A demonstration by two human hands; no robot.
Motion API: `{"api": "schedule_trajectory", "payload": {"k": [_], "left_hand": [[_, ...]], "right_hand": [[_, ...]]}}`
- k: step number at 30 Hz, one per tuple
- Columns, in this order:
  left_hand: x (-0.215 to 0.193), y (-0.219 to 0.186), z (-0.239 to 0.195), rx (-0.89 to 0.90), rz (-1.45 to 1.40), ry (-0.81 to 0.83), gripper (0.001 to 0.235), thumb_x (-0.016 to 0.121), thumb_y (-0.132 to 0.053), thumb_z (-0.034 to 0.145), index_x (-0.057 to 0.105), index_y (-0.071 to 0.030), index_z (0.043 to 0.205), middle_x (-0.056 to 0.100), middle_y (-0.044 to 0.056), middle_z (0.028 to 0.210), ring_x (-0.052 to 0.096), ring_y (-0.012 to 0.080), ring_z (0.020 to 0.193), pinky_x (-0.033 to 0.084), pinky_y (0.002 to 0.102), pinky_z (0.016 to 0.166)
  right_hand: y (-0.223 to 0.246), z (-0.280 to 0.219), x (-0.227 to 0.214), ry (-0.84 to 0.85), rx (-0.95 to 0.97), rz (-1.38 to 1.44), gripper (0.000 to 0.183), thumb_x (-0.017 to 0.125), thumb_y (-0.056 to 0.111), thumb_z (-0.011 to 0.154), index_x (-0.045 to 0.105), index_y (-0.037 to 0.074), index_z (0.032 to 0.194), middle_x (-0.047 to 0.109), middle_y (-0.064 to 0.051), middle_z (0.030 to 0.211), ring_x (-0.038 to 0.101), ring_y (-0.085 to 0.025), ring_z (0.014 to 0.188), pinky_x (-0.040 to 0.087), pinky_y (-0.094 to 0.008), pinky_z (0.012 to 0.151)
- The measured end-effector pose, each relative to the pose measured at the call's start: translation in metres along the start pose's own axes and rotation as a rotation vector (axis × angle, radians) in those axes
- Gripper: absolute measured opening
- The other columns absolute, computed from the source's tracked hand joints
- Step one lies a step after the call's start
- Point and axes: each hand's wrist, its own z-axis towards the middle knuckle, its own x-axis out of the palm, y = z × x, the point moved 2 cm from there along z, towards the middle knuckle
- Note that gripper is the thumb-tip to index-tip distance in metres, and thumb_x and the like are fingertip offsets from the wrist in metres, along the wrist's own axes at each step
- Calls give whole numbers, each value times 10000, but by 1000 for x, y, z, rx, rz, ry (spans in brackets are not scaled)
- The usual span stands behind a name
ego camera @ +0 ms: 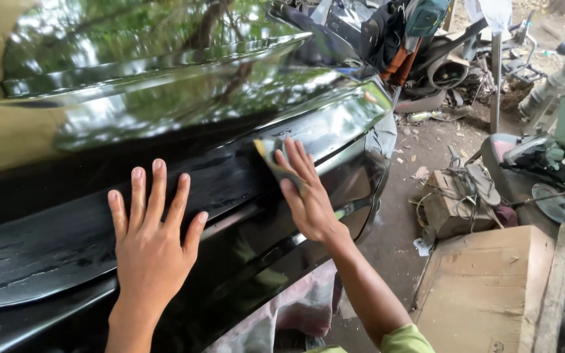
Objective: The person sands the side of a black car using a sanding block, then wipes the surface with a cloth. The person dips the sanding block into a bucket of water and continues sanding and wiping the car's side panel.
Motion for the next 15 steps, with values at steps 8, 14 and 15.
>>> {"api": "schedule_trajectory", "payload": {"k": [8,14,15], "left_hand": [[12,-76,18,-301,-1075,247,625,793,-249,857,589,11,1387,715,164,1243,719,215,1035,594,319,839],[89,-97,1,-524,-1553,128,294,764,-42,925,656,51,1182,736,98,1054,684,99,911,568,249,778],[92,-107,-1,-525,-1552,124,294,764,-42,925,656,51,1182,736,98,1054,684,99,911,568,249,778]], "right_hand": [[-63,-78,-18,263,574,980,309,662,99,975,758,-93,1198,757,-125,913,688,-174,770,579,-373,633],[-61,-66,-20,-157,212,1312,761,814,297,911,505,-22,1529,672,-107,1205,696,-193,1054,583,-322,858],[-37,-65,-19,-154,210,1313,761,814,297,911,505,-22,1529,672,-107,1205,696,-193,1054,583,-322,858]]}}
